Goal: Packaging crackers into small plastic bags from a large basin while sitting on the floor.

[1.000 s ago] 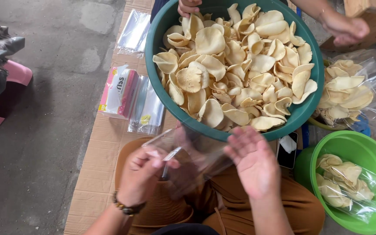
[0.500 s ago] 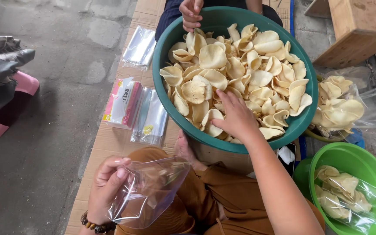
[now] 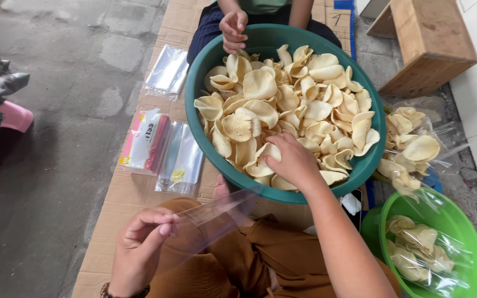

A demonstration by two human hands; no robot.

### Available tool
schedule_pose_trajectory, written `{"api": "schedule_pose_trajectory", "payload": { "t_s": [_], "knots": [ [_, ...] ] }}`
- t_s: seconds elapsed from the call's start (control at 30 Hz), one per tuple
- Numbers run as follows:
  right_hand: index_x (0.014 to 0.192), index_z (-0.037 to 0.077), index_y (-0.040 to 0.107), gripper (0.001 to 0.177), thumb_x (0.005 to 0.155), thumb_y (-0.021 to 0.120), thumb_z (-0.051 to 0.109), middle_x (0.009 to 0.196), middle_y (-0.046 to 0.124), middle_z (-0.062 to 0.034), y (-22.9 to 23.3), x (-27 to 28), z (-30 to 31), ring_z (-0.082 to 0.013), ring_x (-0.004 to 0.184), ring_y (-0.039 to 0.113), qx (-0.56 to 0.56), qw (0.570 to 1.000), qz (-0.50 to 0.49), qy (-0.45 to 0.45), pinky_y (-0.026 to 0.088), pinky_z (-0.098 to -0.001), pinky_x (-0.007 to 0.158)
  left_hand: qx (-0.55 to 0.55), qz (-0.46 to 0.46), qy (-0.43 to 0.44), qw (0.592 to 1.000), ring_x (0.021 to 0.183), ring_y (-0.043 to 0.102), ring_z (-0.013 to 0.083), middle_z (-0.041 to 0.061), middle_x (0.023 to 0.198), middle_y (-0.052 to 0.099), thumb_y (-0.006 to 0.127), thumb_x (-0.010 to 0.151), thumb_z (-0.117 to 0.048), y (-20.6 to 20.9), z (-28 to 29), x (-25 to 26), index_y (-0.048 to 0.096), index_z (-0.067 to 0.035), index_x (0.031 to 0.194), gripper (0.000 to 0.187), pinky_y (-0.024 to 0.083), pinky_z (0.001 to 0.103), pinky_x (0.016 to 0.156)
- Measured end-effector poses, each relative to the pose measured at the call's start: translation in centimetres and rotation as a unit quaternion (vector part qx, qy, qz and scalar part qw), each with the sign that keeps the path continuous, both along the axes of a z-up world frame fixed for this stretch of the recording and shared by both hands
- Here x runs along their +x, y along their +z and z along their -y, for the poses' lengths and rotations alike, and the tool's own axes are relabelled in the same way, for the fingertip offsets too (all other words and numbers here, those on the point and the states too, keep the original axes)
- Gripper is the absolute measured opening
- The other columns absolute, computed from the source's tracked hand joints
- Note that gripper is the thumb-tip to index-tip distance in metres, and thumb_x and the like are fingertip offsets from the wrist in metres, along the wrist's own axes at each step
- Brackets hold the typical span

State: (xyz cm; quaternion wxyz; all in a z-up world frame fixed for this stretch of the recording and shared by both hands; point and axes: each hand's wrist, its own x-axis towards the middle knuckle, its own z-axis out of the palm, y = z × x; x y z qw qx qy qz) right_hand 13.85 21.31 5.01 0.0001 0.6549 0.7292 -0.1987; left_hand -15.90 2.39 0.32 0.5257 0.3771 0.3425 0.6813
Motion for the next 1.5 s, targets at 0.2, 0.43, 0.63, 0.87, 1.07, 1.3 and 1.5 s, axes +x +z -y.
{"api": "schedule_pose_trajectory", "payload": {
  "t_s": [0.2, 0.43, 0.63, 0.87, 1.07, 1.3, 1.5],
  "knots": [
    [0.143, 0.012, 0.059, 0.050, 0.094, 0.066, 0.024, 0.161, 0.041, -0.0103, -1.6, 2.2, 3.5, -0.0308, 0.147, 0.041, 0.189, 0.966, -0.174, 0.019, 0.040, -0.0493, 0.112, -0.052, -0.004, -0.013, 0.999, 0.097, 0.065, 0.0186, 0.020, 0.110, 0.068, 0.067, 0.091, 0.005, -2.8, 0.1, -1.4, 0.071, -0.004, 0.098, 0.012, 0.055, 0.027, 0.071],
    [0.129, -0.007, 0.062, 0.031, 0.104, 0.061, 0.012, 0.145, 0.055, -0.0228, -3.9, 20.3, 7.9, -0.0397, 0.136, 0.053, 0.544, 0.814, -0.146, -0.139, 0.043, -0.0508, 0.115, -0.034, -0.009, -0.021, 0.999, 0.079, 0.070, 0.0205, 0.027, 0.116, 0.066, 0.060, 0.091, 0.012, -5.3, 0.0, -2.4, 0.068, 0.003, 0.103, 0.017, 0.059, 0.026, 0.076],
    [0.162, 0.018, 0.018, 0.075, 0.104, 0.066, 0.017, 0.159, 0.039, -0.0153, -11.7, 36.2, 9.9, -0.0113, 0.094, 0.074, 0.262, 0.625, -0.322, -0.661, 0.063, -0.0239, 0.068, -0.060, -0.055, -0.001, 0.997, 0.085, 0.070, 0.0196, 0.026, 0.112, 0.068, 0.063, 0.093, 0.002, -5.9, -0.6, -0.1, 0.068, 0.000, 0.102, 0.011, 0.059, 0.025, 0.072],
    [0.111, 0.013, 0.061, 0.014, 0.099, 0.066, 0.019, 0.125, 0.069, -0.0060, -12.9, 37.6, 9.1, -0.0201, 0.104, 0.073, 0.228, 0.623, -0.437, -0.607, 0.063, -0.0405, 0.089, -0.003, -0.119, -0.019, 0.993, 0.091, 0.074, 0.0213, 0.023, 0.109, 0.070, 0.065, 0.091, 0.002, -6.8, -1.4, 1.0, 0.068, -0.001, 0.100, 0.010, 0.065, 0.023, 0.072],
    [0.108, 0.002, 0.058, 0.009, 0.101, 0.057, -0.004, 0.123, 0.067, -0.0169, -3.9, 37.0, 6.3, -0.0217, 0.099, 0.071, 0.359, 0.788, -0.275, -0.417, 0.064, -0.0298, 0.084, -0.032, -0.091, -0.086, 0.992, 0.122, 0.071, 0.0324, 0.027, 0.122, 0.070, 0.061, 0.089, 0.009, -10.0, -2.5, -2.2, 0.063, -0.001, 0.110, 0.024, 0.066, 0.034, 0.068],
    [0.091, 0.004, 0.066, 0.021, 0.095, 0.053, -0.012, 0.117, 0.073, -0.0140, -0.5, 41.3, 0.0, -0.0211, 0.094, 0.072, 0.293, 0.903, -0.193, -0.248, 0.060, -0.0313, 0.072, 0.057, -0.087, -0.129, 0.986, 0.119, 0.074, 0.0385, 0.032, 0.119, 0.075, 0.072, 0.082, -0.003, -13.4, -4.2, -1.8, 0.058, 0.007, 0.122, 0.043, 0.061, 0.052, 0.106],
    [0.101, 0.003, 0.069, 0.010, 0.096, 0.062, -0.002, 0.160, 0.045, -0.0216, -5.6, 44.5, -3.5, -0.0311, 0.114, 0.067, 0.254, 0.927, -0.151, -0.231, 0.056, -0.0416, 0.093, 0.075, 0.093, -0.339, 0.933, 0.116, 0.067, 0.0535, 0.046, 0.117, 0.070, 0.065, 0.107, -0.013, -14.0, -6.8, -2.7, 0.059, 0.017, 0.122, 0.034, 0.057, 0.062, 0.095]
  ]
}}
